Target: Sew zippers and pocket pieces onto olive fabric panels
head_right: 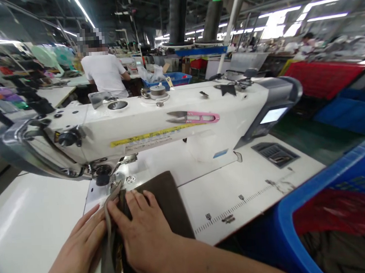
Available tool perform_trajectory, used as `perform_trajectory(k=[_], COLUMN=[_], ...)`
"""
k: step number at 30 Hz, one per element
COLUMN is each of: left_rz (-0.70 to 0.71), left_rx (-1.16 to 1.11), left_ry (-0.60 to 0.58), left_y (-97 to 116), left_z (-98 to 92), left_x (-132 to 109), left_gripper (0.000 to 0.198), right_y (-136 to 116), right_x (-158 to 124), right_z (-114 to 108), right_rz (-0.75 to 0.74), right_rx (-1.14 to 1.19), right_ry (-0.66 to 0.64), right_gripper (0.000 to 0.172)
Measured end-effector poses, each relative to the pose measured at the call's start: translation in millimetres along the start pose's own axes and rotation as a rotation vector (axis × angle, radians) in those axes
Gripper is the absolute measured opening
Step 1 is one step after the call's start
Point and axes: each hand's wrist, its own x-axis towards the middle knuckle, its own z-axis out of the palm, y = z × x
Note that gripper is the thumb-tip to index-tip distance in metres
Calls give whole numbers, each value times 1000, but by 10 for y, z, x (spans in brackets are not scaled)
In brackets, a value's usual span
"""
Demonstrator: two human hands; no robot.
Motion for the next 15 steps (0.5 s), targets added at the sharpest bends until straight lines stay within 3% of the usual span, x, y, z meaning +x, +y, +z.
perform_trajectory(k=[6, 15], left_rz=[98, -35], left_rx=[92, -1], left_ry=[16, -42], left_y=[24, 90], left_z=[-49, -6], left_x=[126, 74], left_gripper=[32, 31], right_y=[6, 52], right_x=[18, -67], right_z=[-5, -7], right_rz=[7, -86], right_rx=[-11, -66], right_ry=[21, -48], right_gripper=[47, 51])
